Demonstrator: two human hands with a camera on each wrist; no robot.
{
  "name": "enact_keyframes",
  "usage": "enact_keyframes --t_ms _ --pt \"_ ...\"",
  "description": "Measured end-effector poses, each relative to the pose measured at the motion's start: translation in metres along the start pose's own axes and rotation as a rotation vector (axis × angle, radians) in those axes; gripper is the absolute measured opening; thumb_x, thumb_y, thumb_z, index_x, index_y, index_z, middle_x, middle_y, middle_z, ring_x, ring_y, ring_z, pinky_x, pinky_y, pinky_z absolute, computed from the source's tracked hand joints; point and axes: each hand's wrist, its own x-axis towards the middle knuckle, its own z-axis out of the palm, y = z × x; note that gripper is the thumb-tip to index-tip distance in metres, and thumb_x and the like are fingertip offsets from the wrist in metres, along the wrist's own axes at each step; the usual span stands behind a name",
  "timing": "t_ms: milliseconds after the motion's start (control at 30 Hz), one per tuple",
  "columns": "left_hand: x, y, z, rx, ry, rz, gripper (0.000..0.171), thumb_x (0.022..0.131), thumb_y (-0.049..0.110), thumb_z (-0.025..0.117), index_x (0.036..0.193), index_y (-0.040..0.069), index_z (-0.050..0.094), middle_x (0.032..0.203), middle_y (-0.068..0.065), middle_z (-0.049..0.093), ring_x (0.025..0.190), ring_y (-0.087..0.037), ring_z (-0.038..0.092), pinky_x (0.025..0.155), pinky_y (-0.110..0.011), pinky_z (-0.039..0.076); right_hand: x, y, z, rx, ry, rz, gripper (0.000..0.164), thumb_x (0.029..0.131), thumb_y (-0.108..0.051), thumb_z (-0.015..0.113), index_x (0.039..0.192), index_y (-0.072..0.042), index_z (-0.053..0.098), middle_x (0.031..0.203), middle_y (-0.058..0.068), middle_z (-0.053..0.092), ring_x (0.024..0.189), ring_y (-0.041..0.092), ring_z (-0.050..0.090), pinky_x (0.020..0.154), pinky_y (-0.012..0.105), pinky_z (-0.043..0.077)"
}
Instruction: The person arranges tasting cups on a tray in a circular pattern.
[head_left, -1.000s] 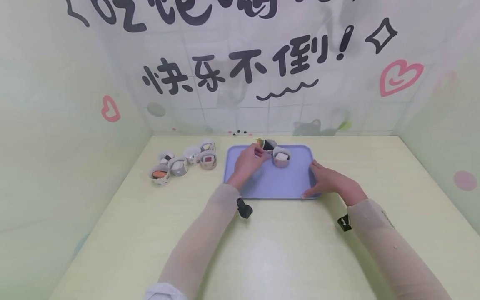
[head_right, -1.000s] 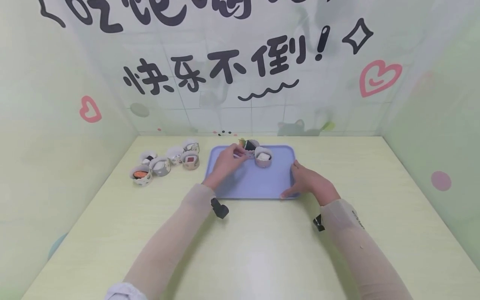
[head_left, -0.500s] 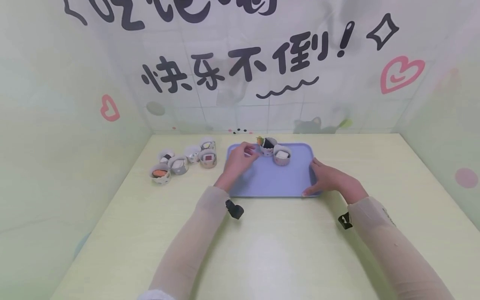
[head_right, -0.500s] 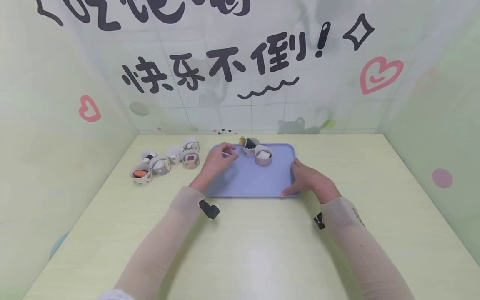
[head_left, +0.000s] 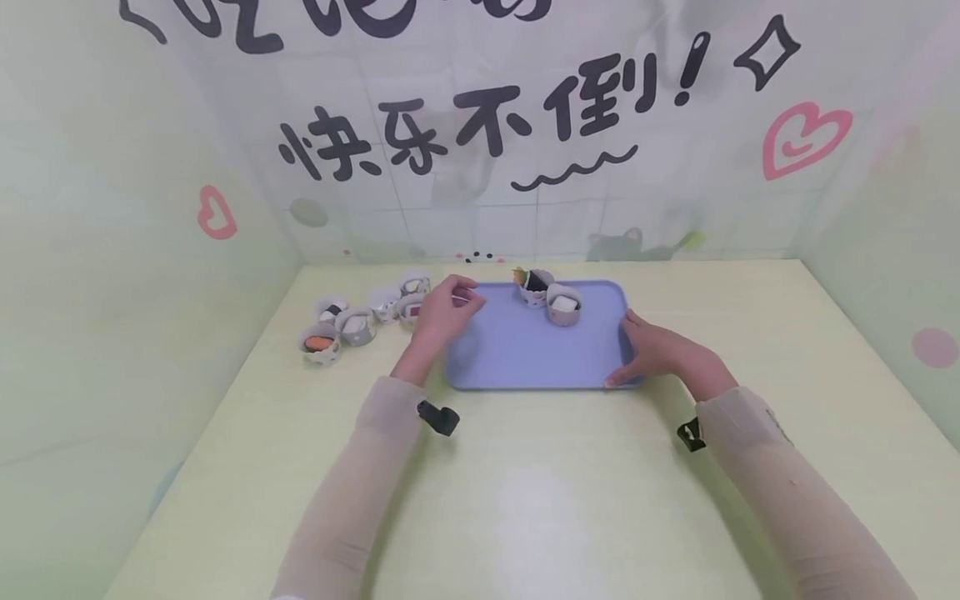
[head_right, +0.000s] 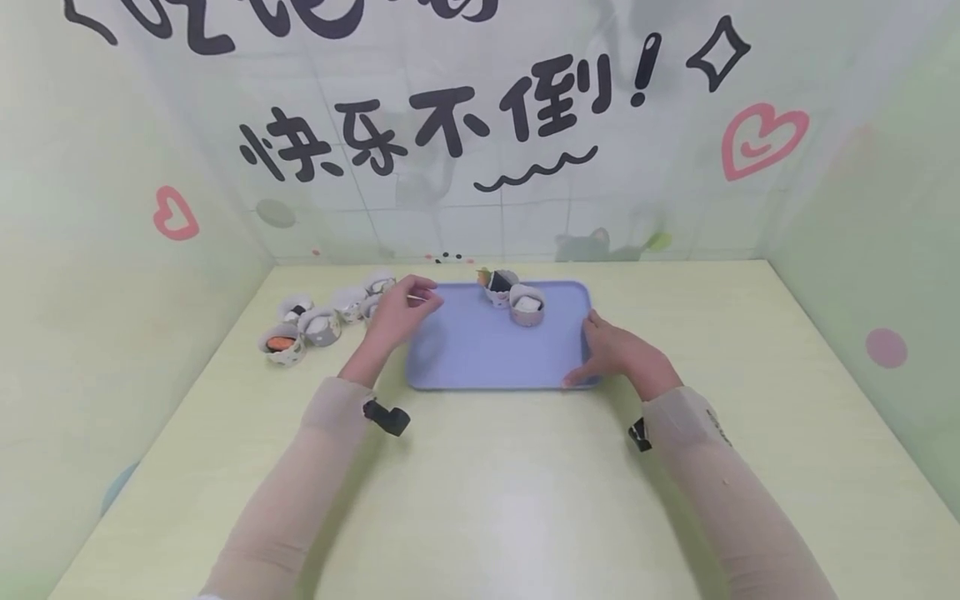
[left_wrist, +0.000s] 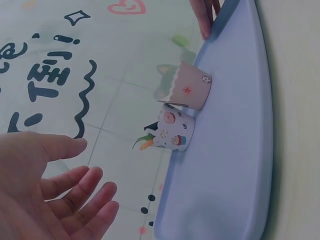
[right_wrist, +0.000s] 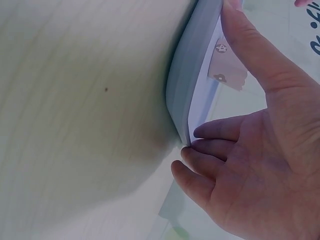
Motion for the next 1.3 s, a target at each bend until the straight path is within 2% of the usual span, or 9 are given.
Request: enact_keyframes --t_ms 367,700,1033,1167,1300 --pt "-0.007 -0.008 -0.035 -0.025 0.038 0.015 0.039 0.097 0.024 0.064 0.131 0.005 0.057 0.123 -0.017 0.066 0.118 -0.033 0.064 0.101 -0.045 0.054 0.002 0.000 0.000 0.001 0.000 0.005 0.128 0.076 -0.049 0.083 0.150 0.020 0.005 0.158 0.040 -0.002 0.149 0.053 0.007 0.124 0.059 0.015" --pt "-0.017 -0.017 -0.064 -0.038 0.093 -0.018 0.041 0.098 0.025 0.063 0.133 0.006 0.055 0.125 -0.016 0.065 0.120 -0.032 0.062 0.104 -0.045 0.052 0.002 0.001 0.001 0.015 -0.012 0.012 0.130 0.075 -0.051 0.083 0.150 0.020 0.003 0.159 0.040 -0.003 0.149 0.052 0.006 0.124 0.059 0.014" --pt "-0.030 -0.038 -0.096 -0.002 0.152 -0.032 0.042 0.100 0.024 0.060 0.135 0.003 0.053 0.133 -0.019 0.061 0.128 -0.036 0.056 0.108 -0.049 0.048 0.002 -0.002 -0.002 -0.009 -0.013 0.004 0.128 0.076 -0.051 0.082 0.150 0.020 0.005 0.159 0.039 -0.002 0.149 0.052 0.007 0.124 0.059 0.016" --pt "-0.035 -0.046 -0.107 0.015 0.165 -0.040 0.044 0.100 0.024 0.059 0.137 0.001 0.051 0.139 -0.021 0.057 0.133 -0.037 0.052 0.115 -0.049 0.042 0.002 -0.002 -0.001 -0.010 -0.012 0.006 0.128 0.076 -0.051 0.082 0.150 0.020 0.005 0.159 0.039 -0.002 0.149 0.052 0.008 0.124 0.059 0.016" --pt "-0.038 -0.055 -0.118 0.062 0.189 -0.074 0.046 0.100 0.028 0.059 0.138 0.003 0.051 0.145 -0.020 0.053 0.139 -0.037 0.046 0.118 -0.052 0.037 0.002 -0.001 0.001 0.003 -0.004 0.000 0.128 0.076 -0.050 0.083 0.150 0.020 0.006 0.159 0.040 -0.001 0.149 0.052 0.008 0.124 0.059 0.015"
